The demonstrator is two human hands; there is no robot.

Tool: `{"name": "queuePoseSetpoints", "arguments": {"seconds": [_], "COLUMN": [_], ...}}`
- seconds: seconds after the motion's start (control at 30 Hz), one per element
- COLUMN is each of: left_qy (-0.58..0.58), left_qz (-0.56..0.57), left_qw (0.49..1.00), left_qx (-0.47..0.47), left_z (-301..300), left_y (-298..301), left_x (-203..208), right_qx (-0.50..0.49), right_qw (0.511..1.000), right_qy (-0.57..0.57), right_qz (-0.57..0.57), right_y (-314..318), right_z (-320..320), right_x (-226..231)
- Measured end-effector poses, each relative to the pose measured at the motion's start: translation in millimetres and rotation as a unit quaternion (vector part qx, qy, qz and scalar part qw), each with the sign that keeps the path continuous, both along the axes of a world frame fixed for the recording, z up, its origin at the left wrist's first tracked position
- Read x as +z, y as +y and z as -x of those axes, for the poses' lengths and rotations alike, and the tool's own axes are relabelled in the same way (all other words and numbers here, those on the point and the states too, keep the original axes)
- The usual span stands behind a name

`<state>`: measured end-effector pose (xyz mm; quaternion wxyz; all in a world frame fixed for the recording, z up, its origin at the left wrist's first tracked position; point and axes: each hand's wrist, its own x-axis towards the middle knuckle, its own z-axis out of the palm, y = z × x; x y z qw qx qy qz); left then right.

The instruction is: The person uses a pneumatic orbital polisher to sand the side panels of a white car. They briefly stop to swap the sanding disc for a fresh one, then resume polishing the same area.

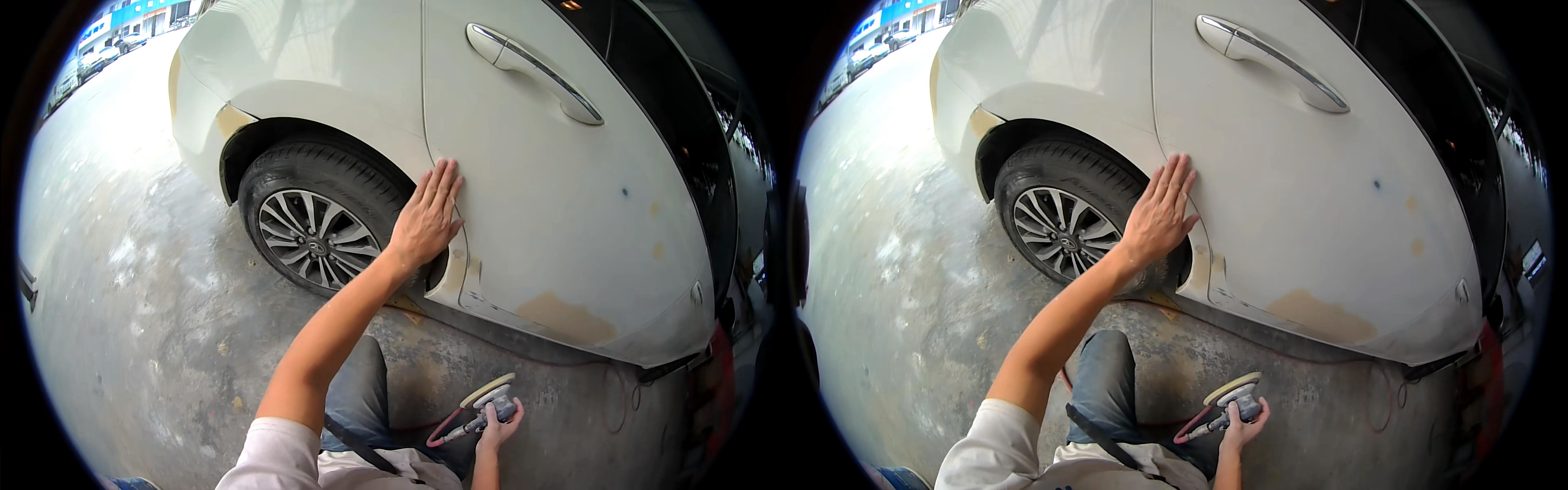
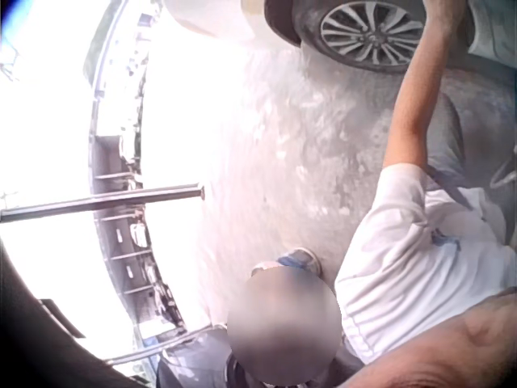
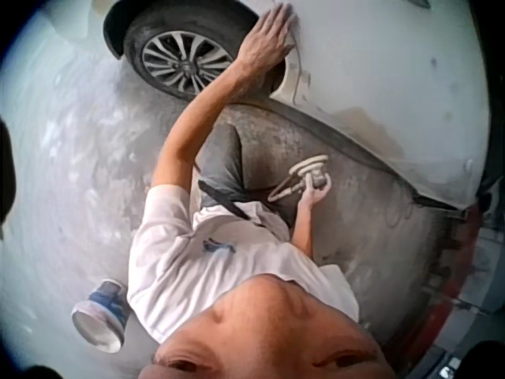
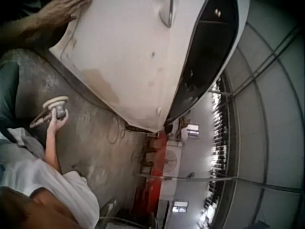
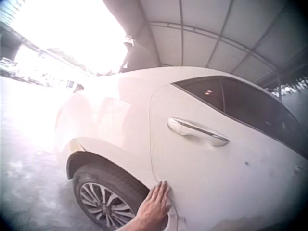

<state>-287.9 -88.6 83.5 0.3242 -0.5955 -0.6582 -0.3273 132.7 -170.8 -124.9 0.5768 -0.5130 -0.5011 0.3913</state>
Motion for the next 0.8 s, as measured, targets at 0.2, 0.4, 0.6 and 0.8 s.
{"name": "queuePoseSetpoints", "arguments": {"seconds": [0.2,0.4,0.6,0.8], "left_qy": [0.049,0.043,0.059,0.027], "left_qz": [-0.047,-0.037,-0.027,-0.048], "left_qw": [0.997,0.998,0.998,0.997], "left_qx": [0.032,0.028,0.022,0.050], "left_z": [10,9,18,14], "left_y": [27,28,17,36], "left_x": [29,0,-6,38], "right_qx": [-0.008,-0.004,-0.008,-0.029], "right_qw": [1.000,0.999,0.999,0.996], "right_qy": [0.000,0.019,0.034,0.054], "right_qz": [0.005,0.040,0.039,0.062], "right_y": [3,4,16,28], "right_z": [0,2,-10,-22], "right_x": [0,1,-6,-5]}}
